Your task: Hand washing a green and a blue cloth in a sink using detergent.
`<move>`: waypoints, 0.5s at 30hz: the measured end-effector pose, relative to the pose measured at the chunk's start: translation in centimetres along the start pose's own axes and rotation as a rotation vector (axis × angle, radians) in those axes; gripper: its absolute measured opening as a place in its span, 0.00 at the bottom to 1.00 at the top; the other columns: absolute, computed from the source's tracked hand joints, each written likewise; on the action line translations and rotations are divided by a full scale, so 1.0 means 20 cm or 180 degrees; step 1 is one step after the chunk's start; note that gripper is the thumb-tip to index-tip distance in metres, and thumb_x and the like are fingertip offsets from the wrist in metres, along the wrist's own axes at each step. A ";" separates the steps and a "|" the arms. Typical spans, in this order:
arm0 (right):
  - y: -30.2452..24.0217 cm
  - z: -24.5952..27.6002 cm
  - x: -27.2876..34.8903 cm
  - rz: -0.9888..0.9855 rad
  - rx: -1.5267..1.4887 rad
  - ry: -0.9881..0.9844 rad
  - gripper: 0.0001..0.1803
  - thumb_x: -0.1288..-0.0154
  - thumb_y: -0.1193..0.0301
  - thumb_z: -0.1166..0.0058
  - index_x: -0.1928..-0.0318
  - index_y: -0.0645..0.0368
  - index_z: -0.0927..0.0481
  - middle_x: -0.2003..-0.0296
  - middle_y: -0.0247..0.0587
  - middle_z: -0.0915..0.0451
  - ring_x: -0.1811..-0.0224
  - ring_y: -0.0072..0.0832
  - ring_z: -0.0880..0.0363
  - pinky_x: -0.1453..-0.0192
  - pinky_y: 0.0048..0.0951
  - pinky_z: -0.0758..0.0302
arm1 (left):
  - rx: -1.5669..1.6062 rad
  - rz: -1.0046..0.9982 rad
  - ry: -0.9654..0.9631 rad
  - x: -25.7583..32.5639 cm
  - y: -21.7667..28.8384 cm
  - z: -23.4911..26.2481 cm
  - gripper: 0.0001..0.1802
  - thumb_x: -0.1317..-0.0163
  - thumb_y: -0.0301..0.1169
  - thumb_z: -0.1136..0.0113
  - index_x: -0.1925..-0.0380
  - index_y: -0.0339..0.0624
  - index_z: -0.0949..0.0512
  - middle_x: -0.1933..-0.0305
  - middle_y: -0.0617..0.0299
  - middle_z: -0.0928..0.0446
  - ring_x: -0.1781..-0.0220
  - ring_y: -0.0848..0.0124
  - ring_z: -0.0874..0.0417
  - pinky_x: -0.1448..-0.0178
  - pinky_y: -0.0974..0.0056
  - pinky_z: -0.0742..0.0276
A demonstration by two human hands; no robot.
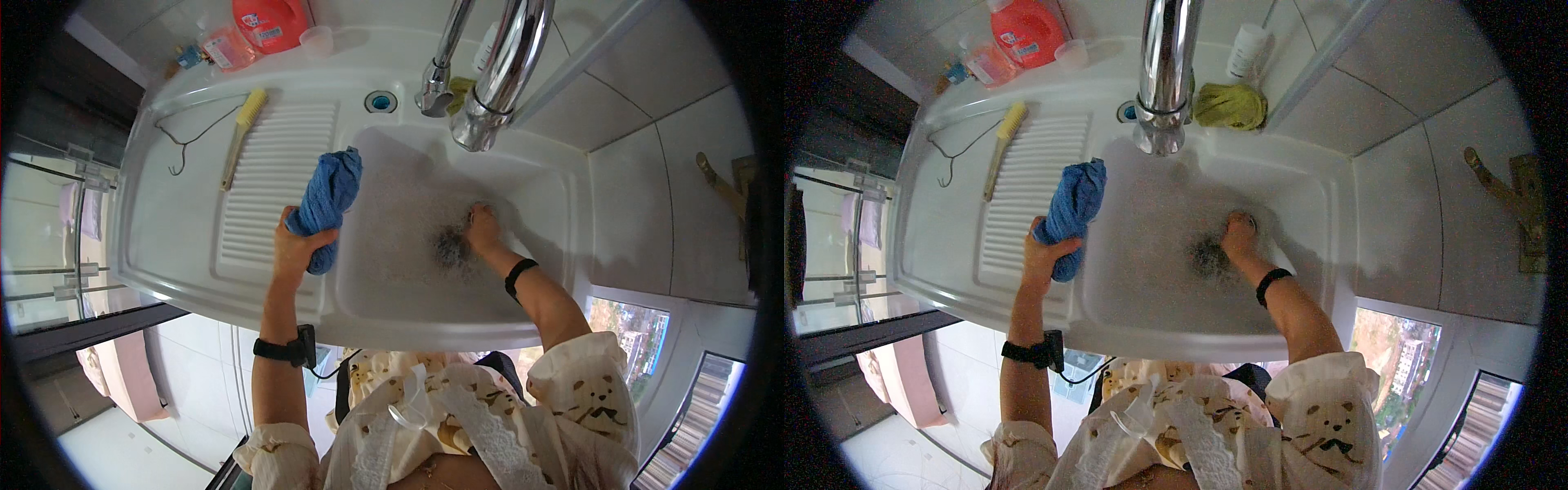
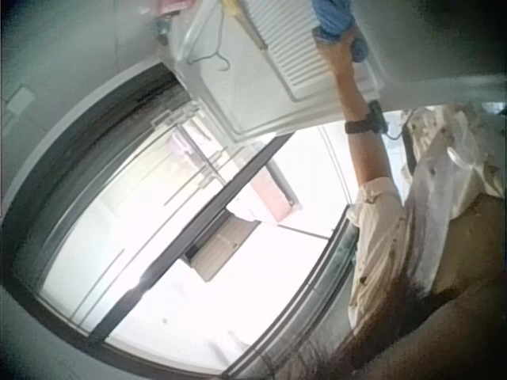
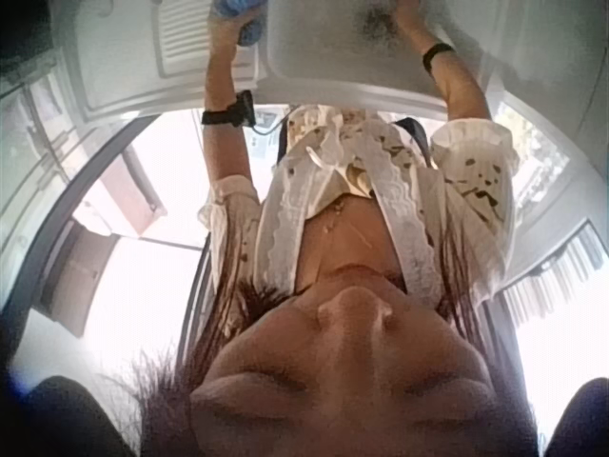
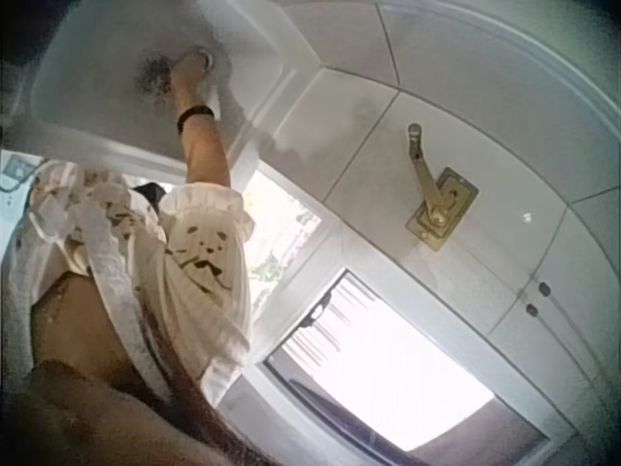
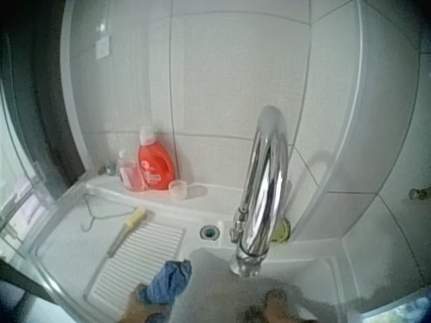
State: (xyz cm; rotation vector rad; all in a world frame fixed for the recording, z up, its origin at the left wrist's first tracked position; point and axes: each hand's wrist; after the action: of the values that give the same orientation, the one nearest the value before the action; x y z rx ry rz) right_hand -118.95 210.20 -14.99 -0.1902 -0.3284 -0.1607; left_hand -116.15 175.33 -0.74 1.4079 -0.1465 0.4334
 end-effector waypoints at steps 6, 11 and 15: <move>-0.32 0.46 0.15 0.0386 -0.3478 -0.1334 0.35 0.49 0.60 0.43 0.42 0.50 0.42 0.49 0.46 0.34 0.45 0.35 0.36 0.47 0.34 0.33 | 0.0797 0.0469 -0.0485 0.09 0.13 -0.09 0.31 0.68 0.27 0.31 0.59 0.33 0.32 0.66 0.55 0.25 0.67 0.66 0.23 0.60 0.65 0.26; -0.54 0.56 0.28 0.1175 -0.6073 -0.2844 0.42 0.51 0.54 0.42 0.40 0.58 0.45 0.44 0.44 0.38 0.41 0.41 0.41 0.41 0.45 0.39 | 0.1801 0.1346 -0.2009 0.21 0.15 -0.31 0.30 0.62 0.26 0.34 0.54 0.37 0.32 0.61 0.57 0.26 0.61 0.67 0.23 0.60 0.64 0.26; -0.56 0.77 0.37 0.0587 -0.6307 -0.3014 0.36 0.56 0.63 0.38 0.46 0.60 0.37 0.52 0.44 0.30 0.49 0.37 0.31 0.45 0.39 0.34 | 0.1977 0.1357 -0.2348 0.33 0.19 -0.49 0.30 0.61 0.28 0.32 0.55 0.36 0.32 0.61 0.57 0.26 0.62 0.67 0.23 0.58 0.63 0.27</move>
State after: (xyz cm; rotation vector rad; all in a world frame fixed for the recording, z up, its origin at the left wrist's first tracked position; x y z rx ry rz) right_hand -118.85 201.61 3.55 -2.2994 -0.9980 -0.1520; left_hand -113.12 186.65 3.51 2.1127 -0.9928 0.2927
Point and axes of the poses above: each hand's wrist, its own x-axis away from the middle knuckle, its own z-axis out of the back of the hand, y = z × x
